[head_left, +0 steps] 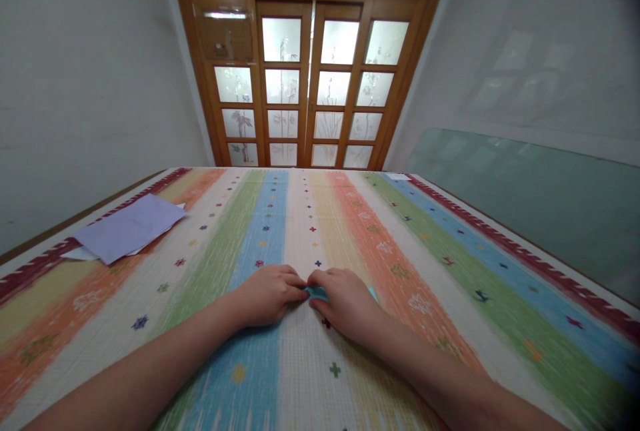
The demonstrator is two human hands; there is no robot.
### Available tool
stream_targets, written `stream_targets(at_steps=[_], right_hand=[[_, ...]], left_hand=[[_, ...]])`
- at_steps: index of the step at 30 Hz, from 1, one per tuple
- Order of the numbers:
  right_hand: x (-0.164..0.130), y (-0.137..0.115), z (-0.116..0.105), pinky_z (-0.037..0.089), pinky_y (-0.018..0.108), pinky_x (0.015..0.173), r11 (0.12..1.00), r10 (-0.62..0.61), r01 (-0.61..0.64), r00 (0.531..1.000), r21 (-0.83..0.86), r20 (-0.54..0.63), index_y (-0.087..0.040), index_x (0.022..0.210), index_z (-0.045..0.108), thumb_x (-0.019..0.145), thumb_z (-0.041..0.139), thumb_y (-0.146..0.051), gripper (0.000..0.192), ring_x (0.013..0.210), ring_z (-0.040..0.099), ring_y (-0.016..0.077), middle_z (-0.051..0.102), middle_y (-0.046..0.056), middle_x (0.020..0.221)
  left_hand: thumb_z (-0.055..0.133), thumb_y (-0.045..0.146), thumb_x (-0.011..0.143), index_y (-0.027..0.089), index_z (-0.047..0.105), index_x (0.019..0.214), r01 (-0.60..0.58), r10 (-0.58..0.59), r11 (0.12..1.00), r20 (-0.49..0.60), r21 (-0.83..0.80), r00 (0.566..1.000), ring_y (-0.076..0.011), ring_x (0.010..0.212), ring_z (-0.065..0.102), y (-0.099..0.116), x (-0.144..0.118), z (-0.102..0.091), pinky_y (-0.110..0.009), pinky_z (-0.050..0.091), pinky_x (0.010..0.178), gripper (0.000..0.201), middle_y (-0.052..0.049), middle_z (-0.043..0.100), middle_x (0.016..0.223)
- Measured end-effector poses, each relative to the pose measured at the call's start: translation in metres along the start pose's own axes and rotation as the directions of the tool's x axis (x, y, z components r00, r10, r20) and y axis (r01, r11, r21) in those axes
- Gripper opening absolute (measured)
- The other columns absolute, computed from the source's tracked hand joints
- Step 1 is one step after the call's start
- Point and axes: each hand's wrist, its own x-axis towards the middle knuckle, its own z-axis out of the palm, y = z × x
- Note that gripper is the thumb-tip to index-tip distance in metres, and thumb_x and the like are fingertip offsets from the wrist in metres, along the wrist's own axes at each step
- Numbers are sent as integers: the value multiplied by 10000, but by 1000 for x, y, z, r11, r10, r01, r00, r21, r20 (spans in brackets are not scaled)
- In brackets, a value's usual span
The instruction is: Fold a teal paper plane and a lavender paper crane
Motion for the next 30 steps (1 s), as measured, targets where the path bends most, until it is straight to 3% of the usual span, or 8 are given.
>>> stream_targets(at_steps=[8, 14, 20, 23, 30], right_hand=[[6, 3, 7, 376, 316, 847, 998, -19, 21, 999, 54, -39, -215, 939, 643, 859, 674, -276, 104, 943, 628, 199, 705, 28, 945], [4, -1, -11, 328, 398, 964, 999, 31, -32, 998, 15, 52, -227, 963, 641, 783, 730, -257, 203, 1005, 630, 225, 703, 33, 1013], [-1, 10, -23, 231, 552, 1074, 993, 77, -90, 986, 79, 150, -248, 1005, 641, 784, 681, -235, 225, 994, 655, 243, 728, 33, 1014], [-4, 14, -26, 213, 602, 1071, 996, 73, -79, 983, 31, 169, -243, 992, 644, 766, 654, -191, 232, 982, 658, 261, 730, 49, 998], [-11, 13, -30, 308, 542, 1017, 983, 55, -25, 986, -180, 160, -219, 984, 639, 725, 634, -157, 267, 956, 661, 287, 721, 88, 930]], left_hand=[[506, 172, 947, 231, 711, 1109, 54, -54, 998, 3, 6, 999, -203, 990, 642, 1, -1, 0, -341, 489, 883, 269, -60, 726, 1069], [532, 139, 922, 216, 722, 1066, 80, -79, 997, 34, -3, 996, -210, 1010, 633, 4, 0, -3, -342, 475, 903, 250, -45, 725, 1076], [502, 165, 951, 214, 721, 1067, 82, -82, 997, 35, -7, 996, -208, 1001, 637, 3, -1, -3, -340, 475, 890, 253, -52, 725, 1062], [499, 167, 951, 217, 720, 1079, 81, -81, 997, 24, -18, 996, -205, 1000, 637, 1, -2, -1, -342, 475, 886, 260, -58, 724, 1064], [504, 173, 952, 221, 721, 1087, 95, -94, 995, 24, -29, 995, -205, 1002, 638, 3, -1, -3, -339, 476, 876, 260, -56, 727, 1061]])
